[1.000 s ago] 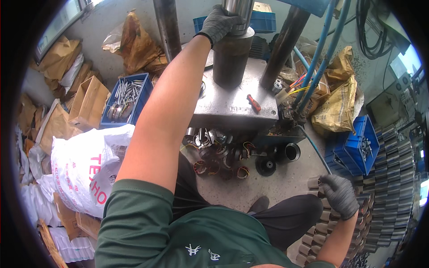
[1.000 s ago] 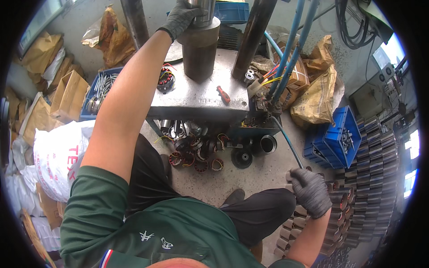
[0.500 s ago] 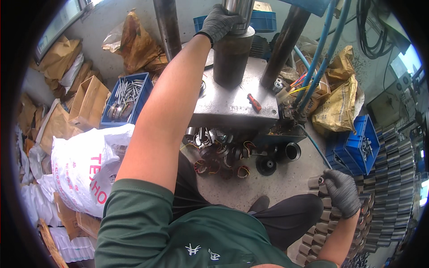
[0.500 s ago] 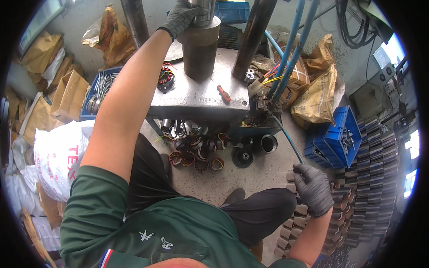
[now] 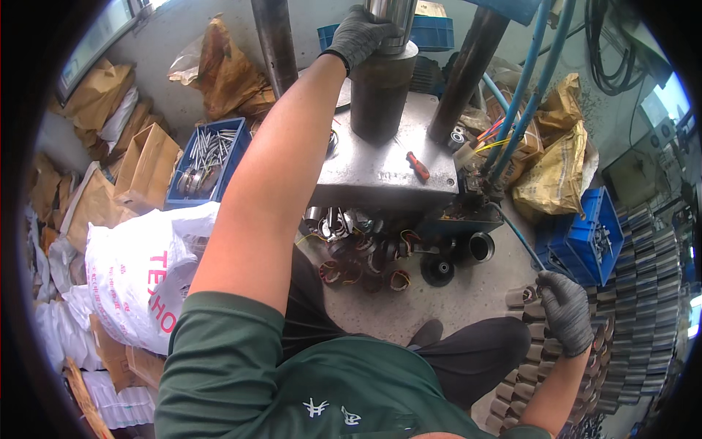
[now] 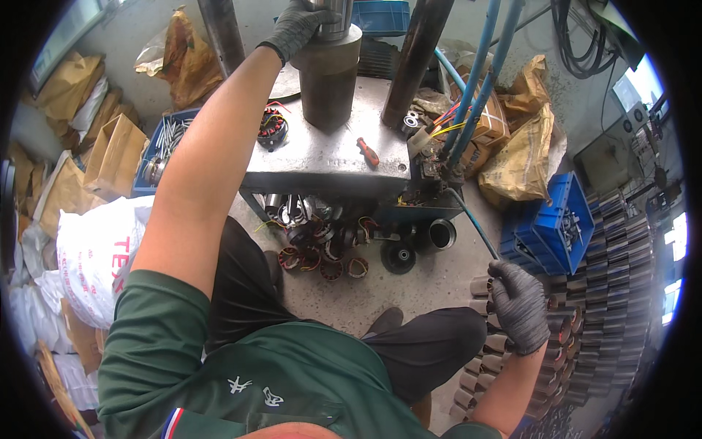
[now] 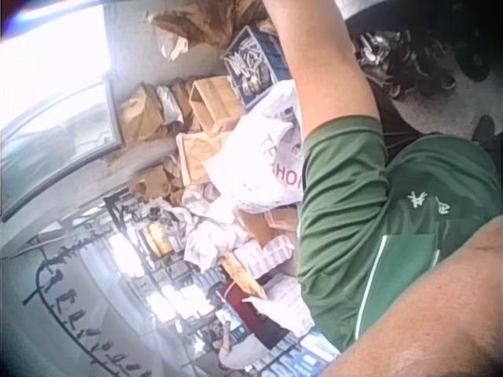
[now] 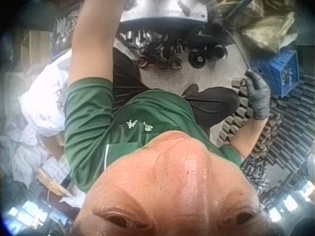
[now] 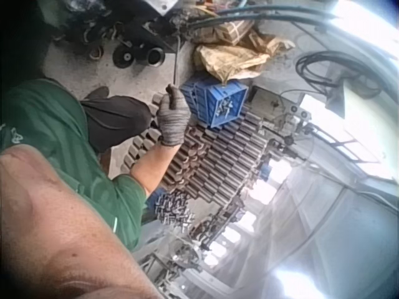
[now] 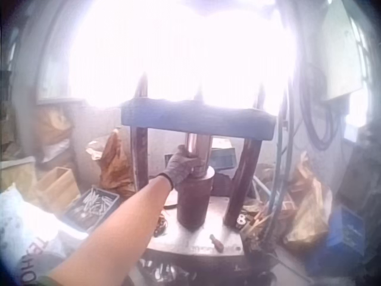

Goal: Using a hydraulic press to assemble metal cylindrical motor components.

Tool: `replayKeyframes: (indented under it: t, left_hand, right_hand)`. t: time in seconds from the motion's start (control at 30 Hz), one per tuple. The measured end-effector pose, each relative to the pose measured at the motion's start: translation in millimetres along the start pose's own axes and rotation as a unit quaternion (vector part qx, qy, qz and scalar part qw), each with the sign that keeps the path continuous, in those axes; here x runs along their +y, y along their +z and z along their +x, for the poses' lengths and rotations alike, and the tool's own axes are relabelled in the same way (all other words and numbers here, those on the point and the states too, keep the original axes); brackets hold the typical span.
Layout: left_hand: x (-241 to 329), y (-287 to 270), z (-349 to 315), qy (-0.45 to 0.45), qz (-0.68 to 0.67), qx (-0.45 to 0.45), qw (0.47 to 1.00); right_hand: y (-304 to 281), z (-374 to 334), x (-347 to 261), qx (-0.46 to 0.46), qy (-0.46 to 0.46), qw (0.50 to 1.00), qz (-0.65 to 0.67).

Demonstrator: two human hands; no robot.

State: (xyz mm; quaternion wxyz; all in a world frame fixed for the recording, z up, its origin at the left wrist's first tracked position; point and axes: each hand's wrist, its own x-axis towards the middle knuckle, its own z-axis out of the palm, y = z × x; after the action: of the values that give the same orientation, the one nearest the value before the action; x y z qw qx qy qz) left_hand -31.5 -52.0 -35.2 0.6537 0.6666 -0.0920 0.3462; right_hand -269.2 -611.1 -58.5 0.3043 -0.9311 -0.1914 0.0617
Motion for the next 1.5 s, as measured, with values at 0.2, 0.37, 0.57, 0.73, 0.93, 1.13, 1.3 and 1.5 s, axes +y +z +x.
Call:
replayKeyframes:
  t: [0.2, 0.37, 0.57, 0.73, 0.93, 1.13, 1.3, 1.5]
  left_hand:
    - [4.9, 3.9, -3.7, 0.011, -0.008, -0.003, 1.0]
    - [0.9, 10.1, -0.7, 0.065, -0.151, -0.066, 0.984]
    - [-3.5, 9.2, 10.4, 0.098, 0.059, 0.018, 0.993]
    - [21.8, 10.3, -0.8, 0.033, 0.291, 0.069, 0.954]
    - [61.6, 17.4, -74.2, 0.068, 0.188, 0.034, 0.979]
    - [59.7, 22.9, -186.3, -0.009, -0.215, 0.103, 0.971]
    - [35.4, 5.7, -229.1, -0.227, -0.36, 0.198, 0.883]
    - [36.8, -4.6, -228.0, -0.232, -0.4, 0.153, 0.873]
  right_hand:
    - [-27.2, 60.6, 8.6, 0.214, -0.173, 0.942, -0.192]
    - [-73.8, 157.8, -14.8, 0.34, -0.217, 0.881, -0.25]
    - [-90.2, 228.0, -36.4, 0.355, -0.158, 0.878, -0.281]
    - [-97.0, 237.7, -33.2, 0.352, -0.099, 0.882, -0.298]
    - [-101.3, 229.2, -39.9, 0.334, 0.006, 0.917, -0.218]
    - [-90.9, 201.0, -34.4, 0.339, -0.038, 0.9, -0.269]
    - [-54.2, 110.8, -28.2, 0.296, -0.204, 0.889, -0.282]
    - [15.4, 43.6, -82.8, 0.156, -0.326, 0.826, -0.433]
